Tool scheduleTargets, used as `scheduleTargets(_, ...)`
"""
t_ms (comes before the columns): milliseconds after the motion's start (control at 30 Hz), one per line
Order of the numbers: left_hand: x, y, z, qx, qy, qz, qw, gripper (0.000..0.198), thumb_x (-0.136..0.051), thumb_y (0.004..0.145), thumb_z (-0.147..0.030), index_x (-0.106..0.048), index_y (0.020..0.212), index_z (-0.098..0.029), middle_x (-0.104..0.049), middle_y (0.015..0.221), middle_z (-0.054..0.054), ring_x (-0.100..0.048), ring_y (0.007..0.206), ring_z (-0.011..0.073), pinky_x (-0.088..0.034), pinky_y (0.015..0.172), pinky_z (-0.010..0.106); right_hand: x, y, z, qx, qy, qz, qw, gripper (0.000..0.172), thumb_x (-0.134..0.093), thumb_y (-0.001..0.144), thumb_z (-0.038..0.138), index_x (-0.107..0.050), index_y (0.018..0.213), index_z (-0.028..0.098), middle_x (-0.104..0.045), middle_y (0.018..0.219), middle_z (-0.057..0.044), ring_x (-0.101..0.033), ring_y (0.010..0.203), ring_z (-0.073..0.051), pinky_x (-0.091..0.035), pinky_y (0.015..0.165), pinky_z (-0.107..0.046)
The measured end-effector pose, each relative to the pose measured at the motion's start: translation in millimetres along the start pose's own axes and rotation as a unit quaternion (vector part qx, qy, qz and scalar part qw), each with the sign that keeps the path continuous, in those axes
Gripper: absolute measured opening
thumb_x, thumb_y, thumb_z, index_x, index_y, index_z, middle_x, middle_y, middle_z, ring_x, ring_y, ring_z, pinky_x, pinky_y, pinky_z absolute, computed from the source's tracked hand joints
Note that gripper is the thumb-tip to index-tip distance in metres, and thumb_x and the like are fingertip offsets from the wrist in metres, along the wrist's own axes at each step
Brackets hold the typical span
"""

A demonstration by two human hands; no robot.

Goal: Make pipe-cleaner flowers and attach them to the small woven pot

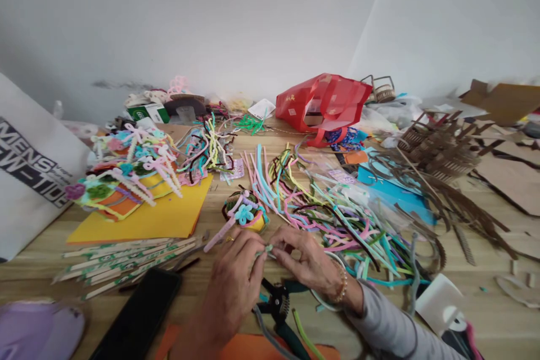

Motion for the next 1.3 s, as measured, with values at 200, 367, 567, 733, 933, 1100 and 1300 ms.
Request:
scheduleTargets(200, -18.8, -5, 36, 0.134, -0.065, 0.121, 0.981, 0.01, -0.052, 0.078, -0.015, -0.056, 0.07, -0.02, -0.063, 0.072, 0.002, -0.059, 0.072, 0.0195, -0.044, 0.067, 0.03, -2, 0, 9, 0.053, 0.002, -0.006, 0.999, 0.013, -0.046, 0.093, 0.017, -0.059, 0.091, 0.018, -0.062, 0.084, -0.006, -0.057, 0.079, -0.016, -0.046, 0.071, -0.025)
scheduleTargets(367, -25.8, -9, 51, 0.193, -0.124, 0.174, 0.958, 0.011, -0.052, 0.081, -0.023, -0.057, 0.071, -0.02, -0.06, 0.067, -0.001, -0.056, 0.067, 0.0171, -0.042, 0.063, 0.027, 0, 0, 12, 0.053, 0.01, -0.014, 0.998, 0.014, -0.047, 0.094, 0.018, -0.06, 0.09, 0.017, -0.062, 0.081, -0.006, -0.057, 0.076, -0.015, -0.045, 0.068, -0.025)
scheduleTargets(567, -14.4, 0, 38, 0.12, -0.086, 0.103, 0.984, 0.01, -0.051, 0.081, -0.021, -0.058, 0.074, -0.02, -0.062, 0.07, 0.0, -0.058, 0.068, 0.0173, -0.043, 0.066, 0.028, 3, 0, 0, -0.002, 0.047, -0.028, 0.998, 0.009, -0.056, 0.09, 0.024, -0.062, 0.09, 0.017, -0.064, 0.081, -0.004, -0.058, 0.075, -0.015, -0.045, 0.067, -0.024)
scheduleTargets(733, -12.8, 1, 34, 0.11, -0.073, 0.087, 0.987, 0.009, -0.053, 0.079, -0.019, -0.061, 0.075, -0.02, -0.063, 0.068, 0.0, -0.058, 0.065, 0.017, -0.044, 0.063, 0.027, 4, -1, -2, -0.013, 0.058, -0.033, 0.998, 0.006, -0.059, 0.088, 0.023, -0.062, 0.086, 0.018, -0.063, 0.08, -0.003, -0.057, 0.075, -0.014, -0.044, 0.067, -0.024)
scheduleTargets(933, -12.9, 0, 37, 0.138, -0.098, 0.087, 0.982, 0.01, -0.055, 0.079, -0.023, -0.06, 0.071, -0.021, -0.061, 0.064, -0.002, -0.056, 0.062, 0.0158, -0.043, 0.061, 0.026, 6, 1, 0, -0.023, 0.052, -0.036, 0.998, 0.006, -0.06, 0.088, 0.022, -0.062, 0.084, 0.017, -0.062, 0.077, -0.002, -0.057, 0.072, -0.014, -0.044, 0.066, -0.024)
scheduleTargets(1100, -17.9, -4, 41, 0.174, -0.079, 0.121, 0.974, 0.017, -0.05, 0.082, -0.027, -0.06, 0.071, -0.019, -0.06, 0.063, 0.0, -0.056, 0.06, 0.0168, -0.041, 0.059, 0.027, 6, 1, 2, -0.02, 0.046, -0.038, 0.998, 0.006, -0.06, 0.087, 0.02, -0.063, 0.082, 0.017, -0.064, 0.077, -0.002, -0.058, 0.073, -0.014, -0.044, 0.067, -0.024)
scheduleTargets(1300, -20.1, -1, 39, 0.154, -0.069, 0.162, 0.972, 0.019, -0.049, 0.085, -0.028, -0.063, 0.076, -0.019, -0.063, 0.064, 0.001, -0.058, 0.06, 0.0181, -0.042, 0.057, 0.027, 6, 2, 13, 0.015, 0.04, -0.026, 0.999, 0.011, -0.054, 0.092, 0.019, -0.063, 0.084, 0.018, -0.064, 0.082, -0.004, -0.059, 0.077, -0.015, -0.046, 0.07, -0.025)
Point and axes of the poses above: each hand's wrist, its own y-axis towards the middle knuckle, its own x-axis out of the back of the hand, z = x × y, the point moved 10 cm from there along y, towards the middle knuckle
